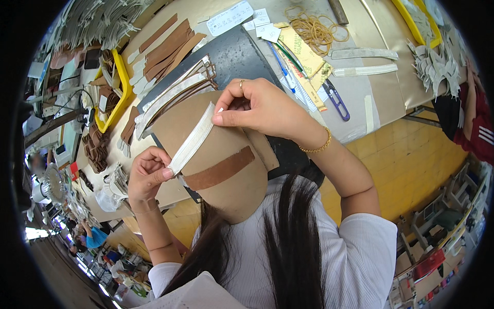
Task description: The person wraps a white fabric strip around a brown cardboard form, aligns and smooths it, then picks up another strip and repeats the wrapping process. The person handles multiple fabric strips and cardboard forms on a cluttered workbench.
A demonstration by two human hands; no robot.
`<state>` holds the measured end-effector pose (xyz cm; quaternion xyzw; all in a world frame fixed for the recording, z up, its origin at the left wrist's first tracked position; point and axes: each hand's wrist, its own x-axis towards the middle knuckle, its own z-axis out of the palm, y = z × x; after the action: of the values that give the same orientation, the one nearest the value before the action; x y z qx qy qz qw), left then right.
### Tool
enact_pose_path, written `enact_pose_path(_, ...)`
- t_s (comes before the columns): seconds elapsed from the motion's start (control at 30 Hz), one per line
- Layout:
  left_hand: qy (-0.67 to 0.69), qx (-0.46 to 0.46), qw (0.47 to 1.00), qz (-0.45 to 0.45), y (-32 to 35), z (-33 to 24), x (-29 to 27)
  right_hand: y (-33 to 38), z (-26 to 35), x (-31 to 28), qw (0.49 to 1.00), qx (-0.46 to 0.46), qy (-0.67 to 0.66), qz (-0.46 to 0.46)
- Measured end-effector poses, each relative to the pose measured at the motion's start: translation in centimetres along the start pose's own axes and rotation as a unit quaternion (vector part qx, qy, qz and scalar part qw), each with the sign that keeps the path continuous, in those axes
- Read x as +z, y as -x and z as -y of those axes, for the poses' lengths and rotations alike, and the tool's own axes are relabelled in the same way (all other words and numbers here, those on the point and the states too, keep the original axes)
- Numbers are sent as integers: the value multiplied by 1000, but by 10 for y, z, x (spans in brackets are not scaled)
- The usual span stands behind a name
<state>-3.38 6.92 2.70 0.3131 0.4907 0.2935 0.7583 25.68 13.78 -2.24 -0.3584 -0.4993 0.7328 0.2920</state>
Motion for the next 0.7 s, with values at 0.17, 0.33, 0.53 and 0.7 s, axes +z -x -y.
enact_pose_path(0.17, 0, 0, 1000, 1, 0, 0, 0, -2, -2, -3, 1000, 21, 13, -4)
enact_pose_path(0.33, -7, -2, 1000, 2, 0, 0, -1, -4, -7, -5, 999, 41, -10, 0)
enact_pose_path(0.53, -2, -4, 1000, -1, 0, 0, -1, -8, -8, -8, 998, 54, -18, 16)
enact_pose_path(0.7, -5, 0, 1000, 5, -1, -2, 0, -11, -11, -11, 998, 63, -14, 25)
